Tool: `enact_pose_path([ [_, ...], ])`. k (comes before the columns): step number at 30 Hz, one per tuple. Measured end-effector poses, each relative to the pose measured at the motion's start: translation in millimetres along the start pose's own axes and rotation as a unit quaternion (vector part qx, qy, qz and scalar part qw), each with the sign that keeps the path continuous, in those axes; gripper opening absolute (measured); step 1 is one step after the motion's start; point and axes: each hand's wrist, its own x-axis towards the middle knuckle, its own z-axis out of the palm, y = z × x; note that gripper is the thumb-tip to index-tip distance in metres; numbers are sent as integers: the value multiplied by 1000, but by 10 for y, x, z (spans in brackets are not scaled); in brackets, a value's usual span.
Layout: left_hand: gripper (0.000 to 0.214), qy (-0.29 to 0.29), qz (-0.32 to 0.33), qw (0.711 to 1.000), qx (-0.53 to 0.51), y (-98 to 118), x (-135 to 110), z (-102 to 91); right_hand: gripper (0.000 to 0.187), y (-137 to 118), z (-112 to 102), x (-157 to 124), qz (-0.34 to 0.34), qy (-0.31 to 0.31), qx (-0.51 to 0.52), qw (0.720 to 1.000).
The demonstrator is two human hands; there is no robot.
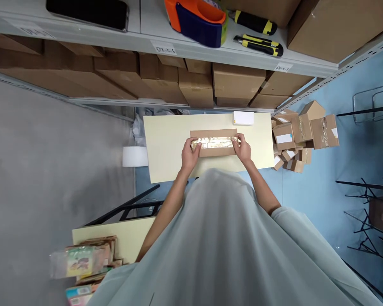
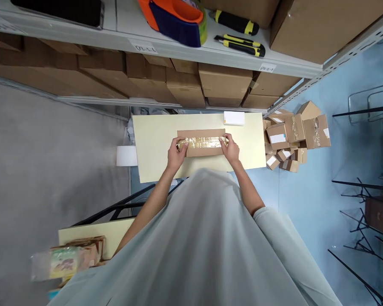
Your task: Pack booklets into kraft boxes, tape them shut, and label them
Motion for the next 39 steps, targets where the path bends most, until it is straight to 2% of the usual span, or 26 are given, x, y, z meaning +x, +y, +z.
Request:
enact_pose_path([
  [6, 28, 32, -7, 999, -32, -64, 50, 109, 39, 15, 49, -27, 5, 3, -37, 999],
  [10, 29, 23, -18, 999, -34, -77, 66, 91, 40, 33, 29, -33, -1, 4, -44, 999],
  [16, 32, 9, -9, 999, -46, -134, 42, 53, 45, 81, -54, -110, -38, -23, 30, 999],
  [24, 31, 10, -12, 999, -29, -90, 58, 57, 46, -5, 33, -151, 0, 10, 29, 1000],
  [27, 31, 6, -10, 1000, -28, -82, 18, 46, 48, 19, 15, -212, -15, 0, 38, 999],
  [30, 33, 14, -7, 1000, -24, -83, -12, 38, 51, 9, -98, -193, -57, -4, 19, 998],
  [34, 35, 14, -2, 999, -33, -87, 23, -6, 53, -255, -412, 132, -155, 69, -50, 984],
  [36, 35, 6, -1, 999, -39, -96, 57, -41, 56, -540, -615, 400, -211, 106, -70, 969],
  [39, 37, -3, 4, 999, -47, -113, 94, -90, 63, -1127, -919, 833, -296, 143, -93, 940],
])
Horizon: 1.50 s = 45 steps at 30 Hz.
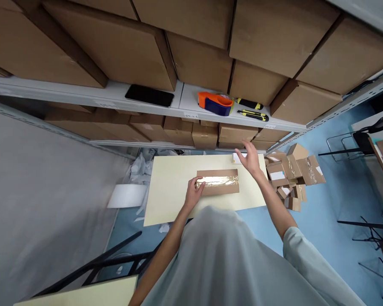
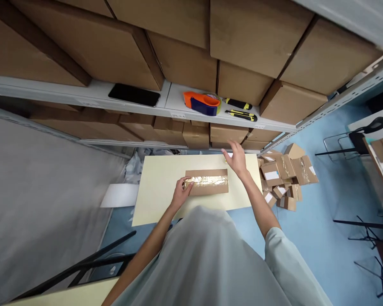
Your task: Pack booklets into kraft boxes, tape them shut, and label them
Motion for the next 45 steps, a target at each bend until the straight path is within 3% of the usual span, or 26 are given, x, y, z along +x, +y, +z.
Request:
enact_pose_path([
  [4, 38, -26, -7, 999, -18, 0, 24, -36, 69, -301, -134, 1031, -97, 4, -26, 995],
  [8, 33, -29, -33, 998, -37, 10, 52, -27, 78, -511, 11, 1931, -126, -42, -43, 990],
  [11, 30, -21, -33, 997, -59, 6, 67, -15, 83, -639, 223, 2348, -79, -88, -89, 989],
  [14, 29, -13, -31, 997, -74, -17, 69, -3, 81, -774, 397, 2458, -23, -100, -158, 982],
  [19, 31, -9, -14, 997, -80, -73, 57, 31, 77, -952, 447, 2269, -24, -69, -258, 963],
  [28, 29, 10, -16, 996, -83, -76, 86, 61, 72, -1111, 97, 2075, -16, -154, -261, 953],
  [32, 27, 18, -8, 996, -82, -25, 65, 74, 78, -1097, -118, 1527, -32, -160, -170, 972],
  [35, 25, 26, 4, 996, -83, 21, 10, 99, 81, -943, -200, 919, -33, -204, 7, 978],
  [37, 25, 27, 6, 997, -78, 35, -20, 120, 80, -789, -195, 530, -9, -302, 141, 943],
  [40, 26, 38, 9, 997, -69, 10, -27, 160, 74, -558, -119, 80, 56, -444, 254, 857],
  [45, 28, 41, 9, 997, -66, -15, -31, 213, 68, -331, 36, -205, 121, -540, 296, 779],
])
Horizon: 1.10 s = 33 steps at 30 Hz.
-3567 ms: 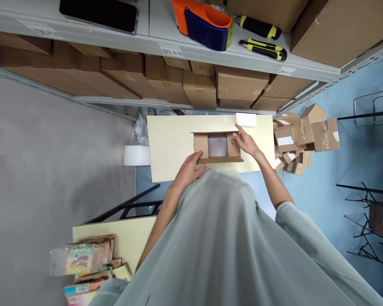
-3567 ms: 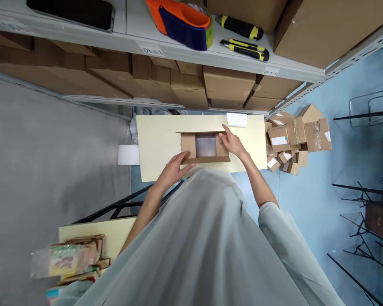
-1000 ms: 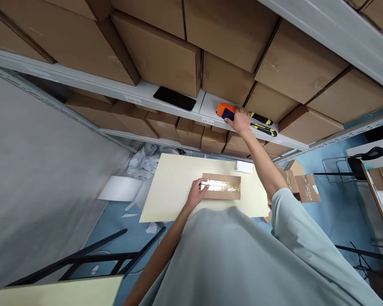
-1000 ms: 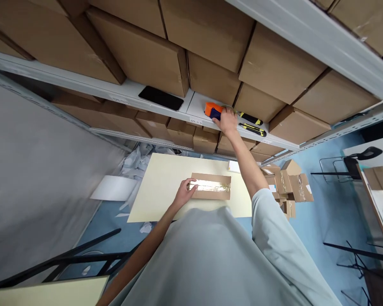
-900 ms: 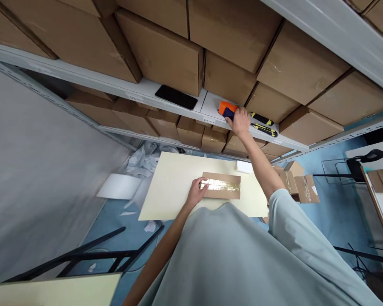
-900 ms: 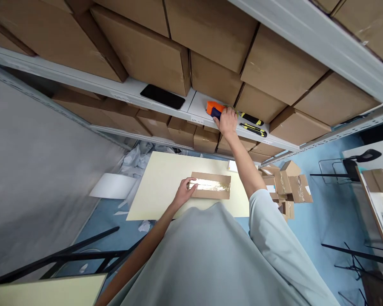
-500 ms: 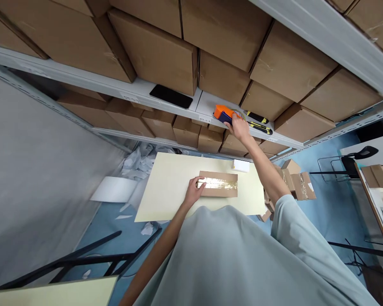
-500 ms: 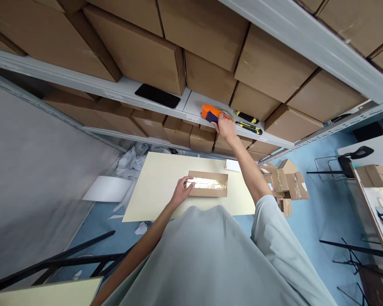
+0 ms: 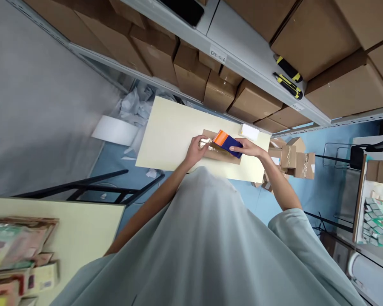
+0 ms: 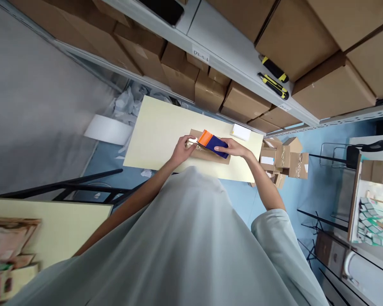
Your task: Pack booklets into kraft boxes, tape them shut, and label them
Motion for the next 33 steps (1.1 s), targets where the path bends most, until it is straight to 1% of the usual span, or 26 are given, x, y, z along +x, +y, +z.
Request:
enact_pose_path([
  [2, 28, -2, 0, 1000, 8, 45, -34, -7, 68, 40, -36, 40, 7, -22, 12, 1000],
  [4, 25, 11, 10, 999, 31, 133, -80, -38, 67, 51, -100, 82, 13, -43, 11, 999],
  [7, 22, 48, 41, 996, 60, 330, -131, -114, 64, 51, -188, 127, 14, -80, -2, 997],
  [8, 25, 50, 40, 997, 50, 402, -134, -138, 62, 51, -206, 135, 13, -92, -6, 996],
  [9, 32, 38, 25, 999, 25, 473, -130, -158, 61, 53, -217, 141, 14, -103, -11, 995],
  [11, 52, -21, -38, 998, -53, 593, -106, -179, 59, 61, -223, 147, 19, -119, -19, 993],
  [13, 68, -86, -104, 982, -129, 674, -84, -176, 58, 77, -218, 153, 24, -124, -28, 992],
  [14, 73, -106, -127, 974, -154, 700, -80, -170, 58, 85, -216, 157, 24, -123, -33, 992],
  [15, 74, -113, -141, 969, -170, 717, -82, -164, 58, 94, -214, 163, 21, -122, -38, 992],
  [17, 71, -105, -153, 966, -181, 733, -98, -159, 58, 104, -214, 174, 13, -121, -46, 992],
  [19, 63, -94, -156, 967, -180, 735, -116, -167, 58, 102, -215, 183, 12, -122, -48, 991],
  [22, 51, -91, -158, 966, -181, 740, -121, -185, 57, 76, -211, 185, 17, -124, -50, 991],
  [24, 47, -93, -160, 965, -186, 755, -115, -189, 56, 58, -207, 180, 14, -119, -59, 991],
  [26, 48, -106, -165, 960, -202, 781, -116, -187, 57, 52, -205, 172, 9, -117, -69, 991],
  [29, 58, -131, -173, 948, -233, 830, -139, -191, 57, 70, -203, 158, 3, -119, -76, 990],
  [31, 60, -127, -170, 947, -239, 861, -164, -204, 57, 88, -198, 148, 1, -117, -82, 990],
  [33, 57, -115, -164, 951, -234, 886, -184, -219, 57, 99, -188, 137, -1, -111, -87, 990],
])
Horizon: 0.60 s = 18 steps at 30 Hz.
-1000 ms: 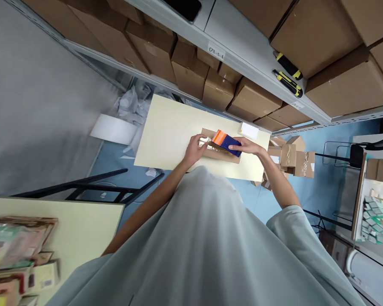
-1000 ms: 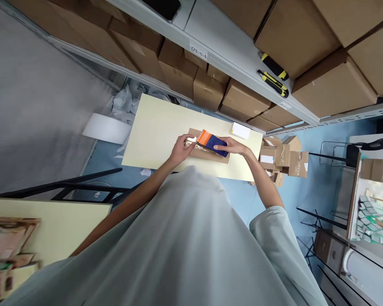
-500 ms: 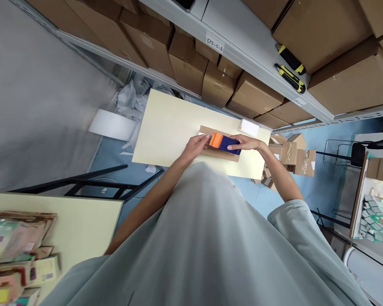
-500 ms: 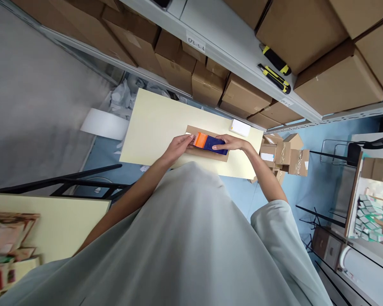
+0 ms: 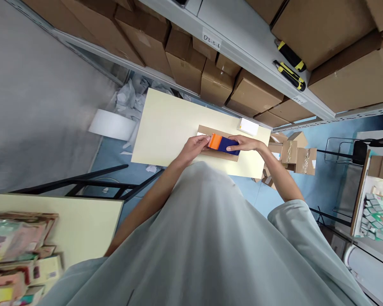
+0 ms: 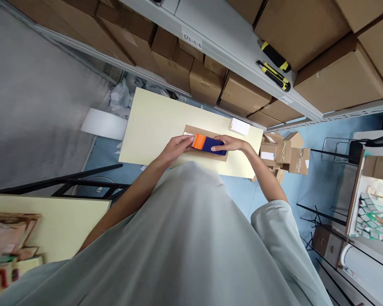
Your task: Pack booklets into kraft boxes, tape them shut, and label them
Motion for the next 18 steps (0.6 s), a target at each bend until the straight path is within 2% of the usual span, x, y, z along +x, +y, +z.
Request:
enact_pose_path([
  [5, 46, 17, -20, 1000, -8, -5, 1, 7, 58, -15, 20, -9, 2, -5, -6, 1000],
  [11, 36, 17, -55, 998, -22, -112, 102, 4, 58, -18, 44, 6, -6, -2, -8, 1000],
  [15, 27, 26, -39, 999, 13, -159, 145, 6, 57, -41, 74, -3, -11, 1, -22, 1000],
  [18, 20, 57, 2, 997, 50, -163, 126, 30, 55, -75, 102, -22, -6, 11, -26, 1000],
])
